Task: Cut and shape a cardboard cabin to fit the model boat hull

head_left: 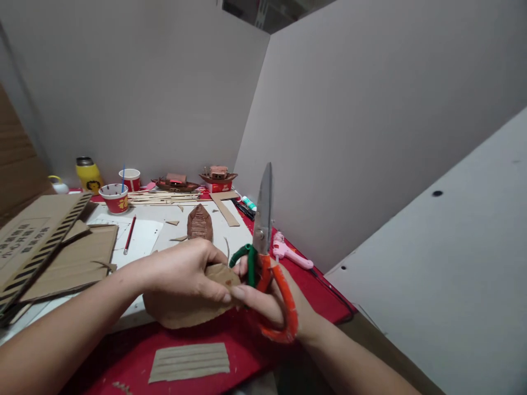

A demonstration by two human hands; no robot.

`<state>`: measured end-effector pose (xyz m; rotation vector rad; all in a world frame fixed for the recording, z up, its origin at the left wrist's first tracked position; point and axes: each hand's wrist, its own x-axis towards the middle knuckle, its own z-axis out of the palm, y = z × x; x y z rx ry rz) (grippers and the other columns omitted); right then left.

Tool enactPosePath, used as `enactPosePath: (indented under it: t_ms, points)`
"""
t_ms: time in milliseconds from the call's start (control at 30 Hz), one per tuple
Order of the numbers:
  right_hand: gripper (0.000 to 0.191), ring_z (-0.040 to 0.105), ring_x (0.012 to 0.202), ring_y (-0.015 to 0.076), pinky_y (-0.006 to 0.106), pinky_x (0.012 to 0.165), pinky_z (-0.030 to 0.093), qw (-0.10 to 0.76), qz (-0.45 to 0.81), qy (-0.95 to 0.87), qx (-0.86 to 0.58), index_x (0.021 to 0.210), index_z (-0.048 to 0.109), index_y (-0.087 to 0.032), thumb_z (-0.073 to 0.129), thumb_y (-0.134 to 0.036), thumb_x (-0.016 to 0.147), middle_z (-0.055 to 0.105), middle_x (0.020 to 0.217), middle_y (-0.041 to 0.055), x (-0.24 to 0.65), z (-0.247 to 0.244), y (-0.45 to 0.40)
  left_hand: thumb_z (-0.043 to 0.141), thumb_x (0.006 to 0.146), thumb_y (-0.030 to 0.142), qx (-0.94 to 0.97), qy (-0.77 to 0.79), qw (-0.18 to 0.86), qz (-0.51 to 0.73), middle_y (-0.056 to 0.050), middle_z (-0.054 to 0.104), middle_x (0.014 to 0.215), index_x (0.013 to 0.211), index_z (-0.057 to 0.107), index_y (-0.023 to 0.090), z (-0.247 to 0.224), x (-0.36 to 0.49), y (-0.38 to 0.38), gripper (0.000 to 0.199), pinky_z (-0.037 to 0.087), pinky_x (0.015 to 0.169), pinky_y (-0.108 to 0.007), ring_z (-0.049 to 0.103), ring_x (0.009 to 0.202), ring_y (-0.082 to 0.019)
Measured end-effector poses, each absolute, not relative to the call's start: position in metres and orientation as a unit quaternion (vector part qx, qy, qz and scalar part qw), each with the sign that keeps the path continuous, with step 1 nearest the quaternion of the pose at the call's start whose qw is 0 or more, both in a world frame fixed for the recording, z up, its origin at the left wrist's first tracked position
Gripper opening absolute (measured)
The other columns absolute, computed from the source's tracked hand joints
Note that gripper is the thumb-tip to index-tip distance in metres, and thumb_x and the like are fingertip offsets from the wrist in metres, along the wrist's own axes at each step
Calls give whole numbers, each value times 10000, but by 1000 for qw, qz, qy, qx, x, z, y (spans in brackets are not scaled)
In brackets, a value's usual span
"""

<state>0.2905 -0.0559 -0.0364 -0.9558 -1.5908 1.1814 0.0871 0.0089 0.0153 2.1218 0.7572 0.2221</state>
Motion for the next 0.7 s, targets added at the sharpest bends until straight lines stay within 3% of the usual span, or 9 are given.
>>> enactPosePath:
  t_ms: [100, 200, 267, 333, 433, 500, 533, 633, 700]
  points:
    - [252, 565, 649, 138, 264, 600, 499, 464, 445, -646, -412, 885, 532, -226, 718, -379, 813, 562, 802, -16, 284, -34, -50, 677, 764, 415, 875, 298, 354, 140, 34, 543, 621, 756, 644, 191, 20, 86, 5, 226, 326, 479, -212, 473, 564, -131]
    - [305, 596, 564, 112, 248, 545, 522, 530, 389, -605, -448, 868, 501, -222, 730, -411, 796, 562, 772, -39, 285, -34, -41, 653, 799, 344, 854, 308, 239, 344, -26, 681, 876, 952, 671, 212, 33, 83, -1, 203, 432, 681, -251, 591, 761, -186]
    - [333, 621, 554, 98, 244, 548, 550, 603, 349, -557, -451, 876, 498, -220, 748, -416, 775, 559, 809, -48, 286, -32, -36, 638, 820, 317, 798, 320, 209, 466, -41, 700, 974, 957, 676, 216, 40, 83, -5, 175, 441, 791, -276, 613, 863, -204]
    - [357, 639, 555, 93, 248, 562, 576, 663, 317, -513, -443, 880, 501, -221, 770, -413, 747, 549, 824, -57, 286, -28, -31, 622, 840, 348, 758, 337, 263, 493, -27, 693, 801, 783, 674, 197, 40, 86, -7, 169, 447, 728, -271, 605, 756, -182]
    - [358, 657, 555, 100, 257, 567, 593, 709, 287, -478, -432, 870, 501, -219, 775, -411, 740, 541, 818, -61, 281, -23, -27, 665, 803, 445, 712, 331, 490, 377, -19, 626, 590, 599, 622, 160, 24, 98, -4, 353, 436, 590, -252, 549, 581, -140]
    - [364, 660, 565, 104, 259, 565, 597, 724, 278, -469, -422, 860, 499, -220, 780, -414, 735, 533, 824, -58, 275, -22, -27, 719, 751, 504, 634, 335, 607, 343, -53, 669, 678, 672, 641, 135, 9, 108, 2, 385, 469, 603, -260, 591, 619, -150]
    - [372, 660, 576, 109, 264, 565, 600, 727, 281, -467, -418, 857, 495, -221, 783, -420, 730, 532, 831, -54, 272, -23, -28, 728, 745, 518, 588, 328, 641, 369, -79, 703, 809, 815, 671, 134, 1, 113, 4, 395, 491, 627, -270, 623, 693, -168]
    - [392, 659, 611, 130, 285, 570, 608, 719, 306, -472, -408, 857, 484, -231, 787, -440, 722, 535, 844, -41, 262, -26, -34, 706, 794, 482, 507, 260, 690, 446, -132, 707, 1064, 1079, 648, 146, -10, 121, 8, 444, 526, 723, -304, 661, 908, -224]
    - [372, 653, 600, 129, 289, 580, 602, 697, 337, -488, -402, 843, 486, -233, 784, -426, 734, 543, 827, -38, 258, -30, -38, 727, 793, 407, 482, 226, 703, 472, -132, 711, 1090, 1092, 649, 140, -10, 121, 7, 408, 534, 753, -315, 664, 947, -242]
